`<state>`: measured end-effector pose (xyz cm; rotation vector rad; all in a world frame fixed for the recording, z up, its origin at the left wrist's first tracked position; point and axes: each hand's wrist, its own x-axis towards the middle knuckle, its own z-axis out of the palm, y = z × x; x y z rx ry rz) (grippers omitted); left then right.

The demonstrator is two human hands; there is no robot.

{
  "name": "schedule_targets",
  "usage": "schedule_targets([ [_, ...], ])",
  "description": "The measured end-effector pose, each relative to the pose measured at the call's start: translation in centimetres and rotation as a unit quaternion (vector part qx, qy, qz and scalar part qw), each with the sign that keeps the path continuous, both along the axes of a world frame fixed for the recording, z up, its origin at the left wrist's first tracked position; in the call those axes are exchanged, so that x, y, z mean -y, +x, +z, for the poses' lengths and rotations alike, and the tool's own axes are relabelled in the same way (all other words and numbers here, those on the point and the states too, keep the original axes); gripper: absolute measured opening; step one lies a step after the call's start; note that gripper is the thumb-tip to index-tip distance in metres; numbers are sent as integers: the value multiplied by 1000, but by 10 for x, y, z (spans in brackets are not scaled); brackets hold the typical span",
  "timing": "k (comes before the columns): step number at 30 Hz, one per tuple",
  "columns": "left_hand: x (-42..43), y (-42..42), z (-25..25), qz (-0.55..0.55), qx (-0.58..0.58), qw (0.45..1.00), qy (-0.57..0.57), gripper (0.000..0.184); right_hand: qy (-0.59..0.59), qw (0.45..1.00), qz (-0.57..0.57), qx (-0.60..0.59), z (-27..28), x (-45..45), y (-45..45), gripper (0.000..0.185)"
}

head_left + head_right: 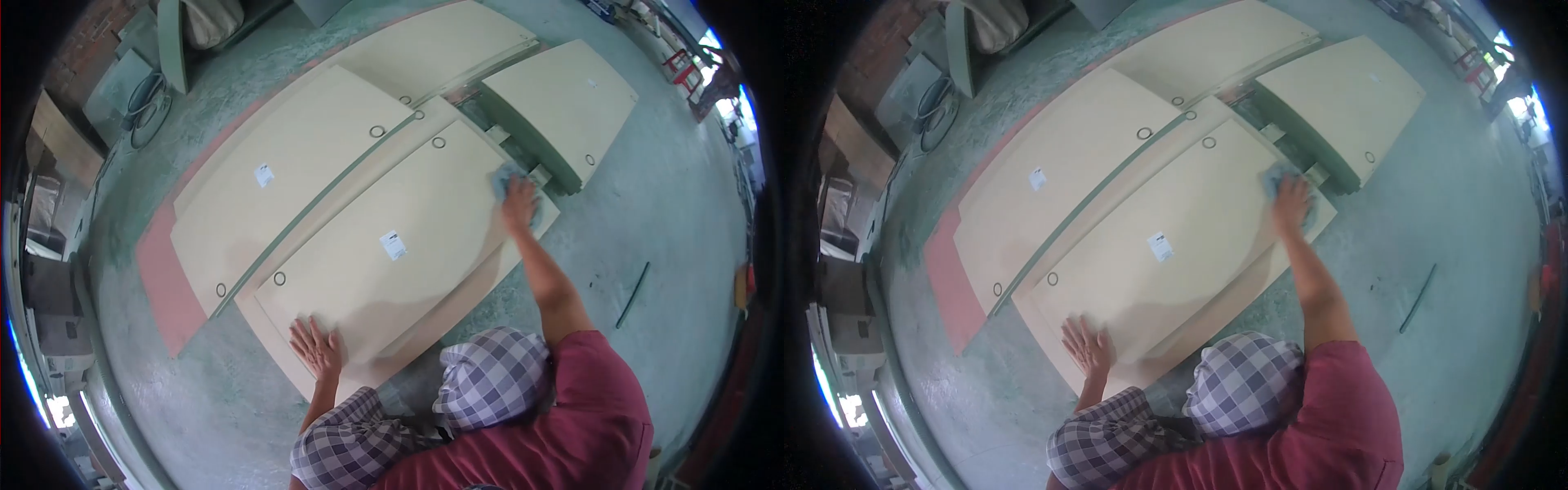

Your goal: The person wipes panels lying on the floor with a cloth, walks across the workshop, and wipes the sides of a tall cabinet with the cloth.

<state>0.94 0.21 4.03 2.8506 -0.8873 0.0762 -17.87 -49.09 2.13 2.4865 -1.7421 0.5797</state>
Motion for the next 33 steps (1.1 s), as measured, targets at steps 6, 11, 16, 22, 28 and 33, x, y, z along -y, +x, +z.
schedule_targets([
  [6, 1, 6, -4, 1, -17, 999, 36, 63, 53, 902, 428, 23, 35, -172, 7, 44],
  [11, -5, 9, 8, -31, -62, 997, 33, 66, 7, 861, 503, 75, 31, -151, -57, 43],
  [16, -5, 35, 35, -64, -161, 984, 30, 64, 251, 927, 7, 279, 59, -86, -97, 35],
  [22, 33, 60, 112, -166, -334, 928, -2, 53, 213, 940, 151, 218, 68, -77, -91, 40],
  [28, 70, 67, 189, -235, -304, 923, 16, 47, 258, 922, 273, 97, 129, -83, -27, 37],
  [33, 50, 45, 248, -180, -321, 929, 23, 46, 306, 896, 323, 12, 206, -83, -16, 36],
])
